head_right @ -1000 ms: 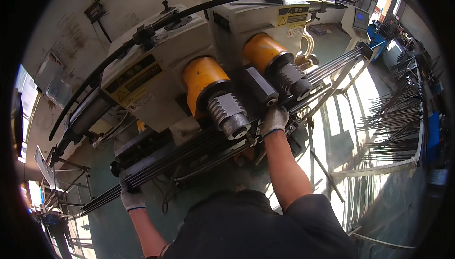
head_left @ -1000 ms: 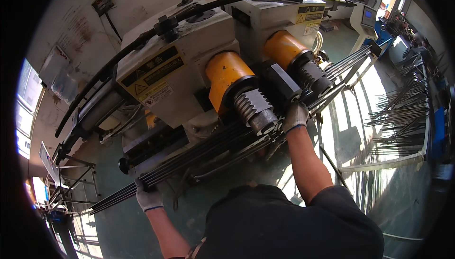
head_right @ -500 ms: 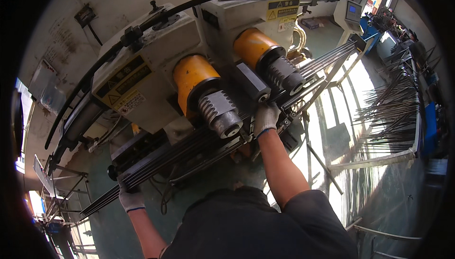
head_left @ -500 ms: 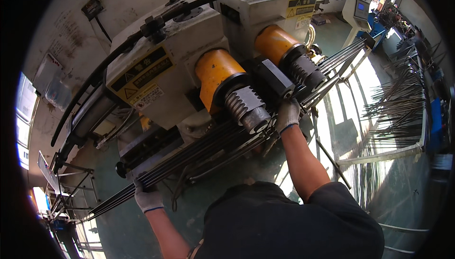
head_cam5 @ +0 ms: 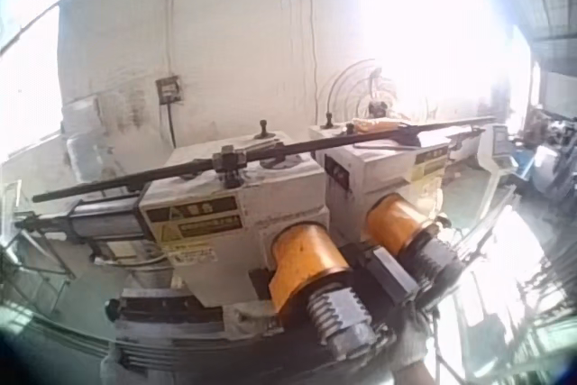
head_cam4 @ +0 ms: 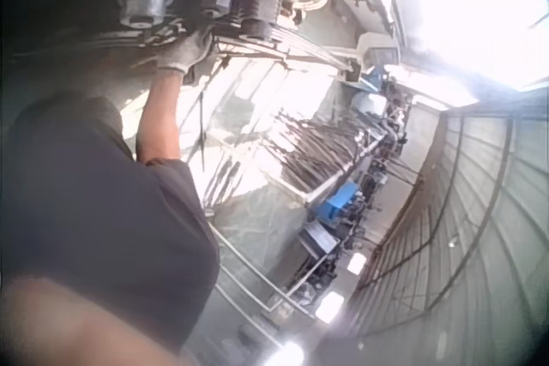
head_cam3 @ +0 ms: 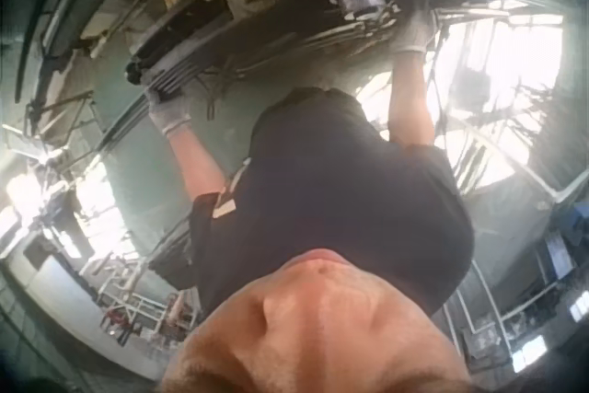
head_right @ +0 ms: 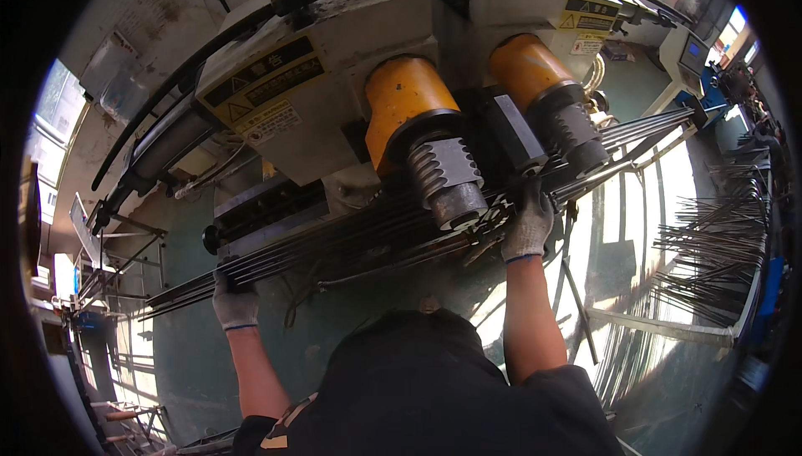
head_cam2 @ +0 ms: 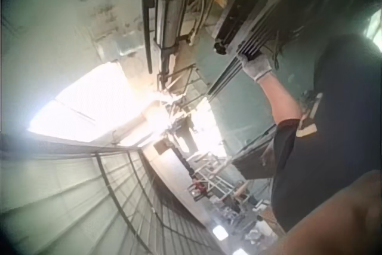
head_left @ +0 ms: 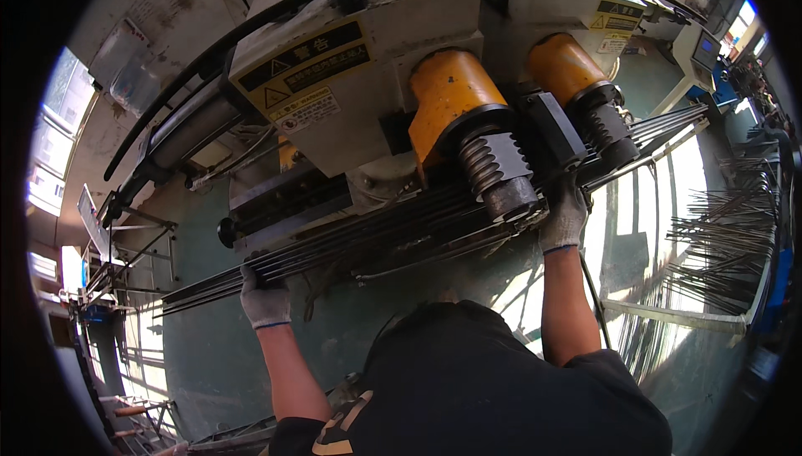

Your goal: The person repeatedly picks up straight metal rods, feeds them into a bending machine, and removes the bent rods to place them on a nearby rack. The process is repeated multiple times throughout the clip.

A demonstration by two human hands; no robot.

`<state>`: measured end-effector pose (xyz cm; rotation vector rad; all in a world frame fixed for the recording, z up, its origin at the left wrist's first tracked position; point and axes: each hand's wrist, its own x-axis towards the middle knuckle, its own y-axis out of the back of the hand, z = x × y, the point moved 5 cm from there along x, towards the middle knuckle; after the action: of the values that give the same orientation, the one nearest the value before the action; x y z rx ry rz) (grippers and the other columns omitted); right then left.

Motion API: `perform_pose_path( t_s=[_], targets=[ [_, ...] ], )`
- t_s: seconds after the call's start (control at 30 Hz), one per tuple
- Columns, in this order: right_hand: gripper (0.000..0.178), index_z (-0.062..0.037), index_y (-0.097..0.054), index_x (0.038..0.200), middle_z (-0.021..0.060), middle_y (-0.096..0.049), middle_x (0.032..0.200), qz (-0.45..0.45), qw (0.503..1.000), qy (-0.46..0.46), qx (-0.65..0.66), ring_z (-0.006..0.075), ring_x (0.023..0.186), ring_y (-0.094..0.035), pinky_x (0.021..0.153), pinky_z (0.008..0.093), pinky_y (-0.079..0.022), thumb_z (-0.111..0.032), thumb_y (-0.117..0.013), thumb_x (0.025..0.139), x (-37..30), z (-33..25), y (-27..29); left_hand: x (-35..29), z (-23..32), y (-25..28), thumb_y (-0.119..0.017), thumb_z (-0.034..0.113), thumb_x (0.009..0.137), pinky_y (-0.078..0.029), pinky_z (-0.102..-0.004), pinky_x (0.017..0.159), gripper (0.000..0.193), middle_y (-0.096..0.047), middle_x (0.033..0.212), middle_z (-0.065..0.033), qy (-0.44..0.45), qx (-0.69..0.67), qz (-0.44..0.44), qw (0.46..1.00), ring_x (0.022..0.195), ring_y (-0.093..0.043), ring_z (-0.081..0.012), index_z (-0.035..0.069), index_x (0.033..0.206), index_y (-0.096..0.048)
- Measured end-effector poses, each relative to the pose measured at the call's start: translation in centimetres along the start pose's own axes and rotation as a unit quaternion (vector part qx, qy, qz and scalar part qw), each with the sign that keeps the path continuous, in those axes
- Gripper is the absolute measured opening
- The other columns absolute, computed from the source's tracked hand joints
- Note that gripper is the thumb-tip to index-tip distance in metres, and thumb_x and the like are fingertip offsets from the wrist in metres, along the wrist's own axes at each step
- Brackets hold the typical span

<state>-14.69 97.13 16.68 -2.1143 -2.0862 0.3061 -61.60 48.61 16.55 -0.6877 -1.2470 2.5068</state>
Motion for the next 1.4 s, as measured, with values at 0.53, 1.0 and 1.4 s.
perform_pose_path(
  t_s=[0.53,1.0,1.4],
  targets=[
    [0.035,-0.0056,-0.078,0.131,0.0051,-0.08,0.113,0.059,0.972,-0.21,-0.083,0.0139,0.09,-0.07,0.072,0.0294,-0.049,-0.034,-0.077,0.11,-11.3,14.4,9.1,-4.0,-2.7,-4.4,-0.059,0.027,0.118,-0.043,-0.0619,0.13,0.041,-0.066,0.156,-0.0148,0.096,-0.083,0.027,0.992,0.149,-0.058,-0.0368,0.006,0.153,-0.062],
    [0.036,-0.0081,-0.067,0.084,0.0005,-0.06,0.07,-0.029,0.885,-0.35,-0.305,0.0104,0.054,-0.048,0.046,0.0284,-0.031,-0.031,-0.071,0.111,-34.0,22.2,8.4,7.4,37.8,20.6,-0.055,0.029,0.119,-0.059,-0.0564,0.111,0.029,-0.075,0.127,-0.0155,-0.158,-0.069,0.116,0.978,0.122,-0.072,-0.0381,0.003,0.125,-0.065],
    [0.027,0.0,-0.074,0.103,0.0034,-0.07,0.081,-0.104,0.862,-0.317,-0.382,0.012,0.066,-0.06,0.056,0.029,-0.042,-0.025,-0.072,0.112,-36.5,21.6,1.9,4.6,37.8,20.2,-0.051,0.035,0.122,-0.062,-0.0617,0.107,0.041,-0.07,0.142,-0.0178,-0.137,0.137,0.122,0.973,0.125,-0.071,-0.043,0.005,0.147,-0.06]
  ],
)
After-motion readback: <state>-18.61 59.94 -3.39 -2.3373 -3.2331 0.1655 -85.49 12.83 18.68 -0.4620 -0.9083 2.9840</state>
